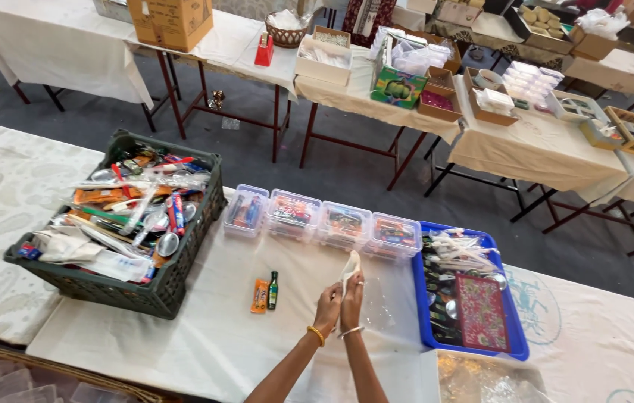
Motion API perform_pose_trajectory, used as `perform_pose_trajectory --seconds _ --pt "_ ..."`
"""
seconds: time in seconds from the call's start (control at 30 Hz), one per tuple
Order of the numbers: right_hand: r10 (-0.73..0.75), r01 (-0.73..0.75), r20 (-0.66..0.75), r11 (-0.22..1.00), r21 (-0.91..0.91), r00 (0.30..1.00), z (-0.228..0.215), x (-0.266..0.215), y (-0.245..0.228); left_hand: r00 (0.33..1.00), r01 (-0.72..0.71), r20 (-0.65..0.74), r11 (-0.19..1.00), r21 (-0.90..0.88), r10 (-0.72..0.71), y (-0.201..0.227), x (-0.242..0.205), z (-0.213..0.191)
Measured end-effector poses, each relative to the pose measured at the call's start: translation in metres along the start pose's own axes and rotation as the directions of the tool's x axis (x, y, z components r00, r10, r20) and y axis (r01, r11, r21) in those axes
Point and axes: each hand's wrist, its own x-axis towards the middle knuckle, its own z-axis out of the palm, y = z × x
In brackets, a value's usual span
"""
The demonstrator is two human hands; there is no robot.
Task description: The person wipes small packaged items with a cloth, then places them into clear plastic containers and resealable bags. The person handles items one at a time, arranging them into containers on a table covered with a white cloth.
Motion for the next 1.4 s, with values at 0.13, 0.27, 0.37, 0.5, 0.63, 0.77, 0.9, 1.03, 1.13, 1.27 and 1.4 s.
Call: perform_pose_trajectory --seconds 0.13,0.27,0.37,0.5,0.63,0.77,0.9,1.03,1.13,1.27,1.4 --pt "-0.012 0.012 0.013 1.0 0.021 1.0 0.003 -0.037 -0.029 0.97 0.087 -0.244 0.946 0.312 -0.009 -0.003 0.016 0.009" --pt "0.016 -0.024 0.078 0.994 0.102 0.997 0.0 -0.05 -0.012 0.994 -0.018 -0.103 0.978 0.208 0.04 -0.015 0.043 0.005" --pt "0.064 -0.068 0.03 0.982 0.175 0.998 0.003 -0.047 -0.02 0.986 -0.072 -0.098 0.881 0.467 0.133 -0.018 0.036 0.006" --pt "0.011 0.01 -0.104 0.979 0.201 0.994 -0.007 -0.026 -0.007 0.985 -0.171 0.04 0.943 0.287 0.167 -0.035 0.025 0.004" --pt "-0.012 0.048 -0.139 0.965 0.257 0.99 -0.024 0.003 0.031 0.983 -0.173 0.103 0.95 0.259 0.151 0.002 -0.013 0.002" --pt "0.065 0.005 -0.213 0.95 0.312 0.975 -0.029 0.015 0.037 0.93 -0.366 0.154 0.814 0.45 0.333 0.022 -0.04 0.003" --pt "0.131 -0.012 -0.287 0.924 0.382 0.949 -0.031 0.021 0.041 0.914 -0.363 0.031 0.783 0.505 0.404 0.062 -0.065 0.011" --pt "0.231 -0.121 -0.196 0.883 0.454 0.953 -0.043 0.02 0.075 0.994 -0.068 -0.056 0.95 0.304 0.089 0.048 -0.048 -0.002" --pt "0.208 -0.166 -0.129 0.947 0.276 0.97 -0.039 0.007 0.082 0.999 -0.027 -0.029 0.964 0.265 0.036 0.011 -0.028 -0.016" --pt "0.13 -0.127 -0.217 0.992 0.028 0.967 -0.026 -0.002 0.076 0.993 -0.007 -0.1 0.858 0.513 0.068 0.002 -0.032 -0.02" --pt "0.03 -0.108 -0.363 0.975 -0.196 0.931 -0.034 0.013 0.067 0.989 -0.142 0.066 0.754 0.641 0.131 0.0 -0.031 -0.02"
